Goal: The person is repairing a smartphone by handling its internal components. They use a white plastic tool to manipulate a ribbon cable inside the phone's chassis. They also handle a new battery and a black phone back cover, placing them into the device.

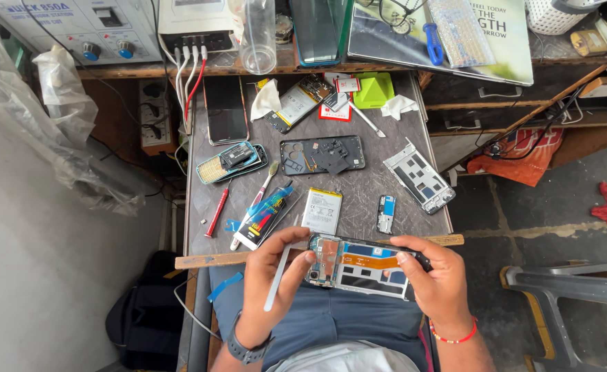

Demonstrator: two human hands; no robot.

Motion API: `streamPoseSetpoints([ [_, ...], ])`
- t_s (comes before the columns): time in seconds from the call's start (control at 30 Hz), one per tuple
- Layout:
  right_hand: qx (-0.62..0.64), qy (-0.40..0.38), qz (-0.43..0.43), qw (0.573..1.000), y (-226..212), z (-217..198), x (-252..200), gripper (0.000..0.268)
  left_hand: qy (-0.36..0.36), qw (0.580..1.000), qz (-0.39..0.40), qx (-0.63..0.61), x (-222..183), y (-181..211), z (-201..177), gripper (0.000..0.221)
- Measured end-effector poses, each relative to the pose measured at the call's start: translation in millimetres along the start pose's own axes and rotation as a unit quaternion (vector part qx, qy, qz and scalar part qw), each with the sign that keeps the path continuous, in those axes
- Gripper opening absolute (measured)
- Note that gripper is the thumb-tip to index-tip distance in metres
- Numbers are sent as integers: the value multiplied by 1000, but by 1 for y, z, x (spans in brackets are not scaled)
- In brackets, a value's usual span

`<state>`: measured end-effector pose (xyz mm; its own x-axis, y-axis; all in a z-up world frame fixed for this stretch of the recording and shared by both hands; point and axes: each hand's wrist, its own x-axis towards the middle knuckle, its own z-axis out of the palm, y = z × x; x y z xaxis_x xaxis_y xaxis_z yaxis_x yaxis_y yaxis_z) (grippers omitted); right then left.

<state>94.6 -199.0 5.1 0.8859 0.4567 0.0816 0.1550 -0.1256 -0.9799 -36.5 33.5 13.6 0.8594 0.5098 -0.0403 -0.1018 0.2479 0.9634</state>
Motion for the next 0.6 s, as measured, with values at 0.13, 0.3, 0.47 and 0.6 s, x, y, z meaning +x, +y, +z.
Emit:
streamPoseSetpoints([
  [0.13, -76, -9, -47, 996, -5, 4, -8, 21, -5, 997, 52, 51, 4, 3, 8, 28],
  [0.3, -113, 0, -74, 991, -7, 11, -12, 20, 7, 989, 46, 139, 4, 8, 9, 20],
  [0.47, -114, -12, -154, 981, -12, 17, -10, 19, 18, 989, 43, 137, 5, 9, 11, 20],
  [0.6, -131, -1, -121, 984, -9, 16, -9, 19, 32, 983, 71, 168, 5, 3, 11, 21],
])
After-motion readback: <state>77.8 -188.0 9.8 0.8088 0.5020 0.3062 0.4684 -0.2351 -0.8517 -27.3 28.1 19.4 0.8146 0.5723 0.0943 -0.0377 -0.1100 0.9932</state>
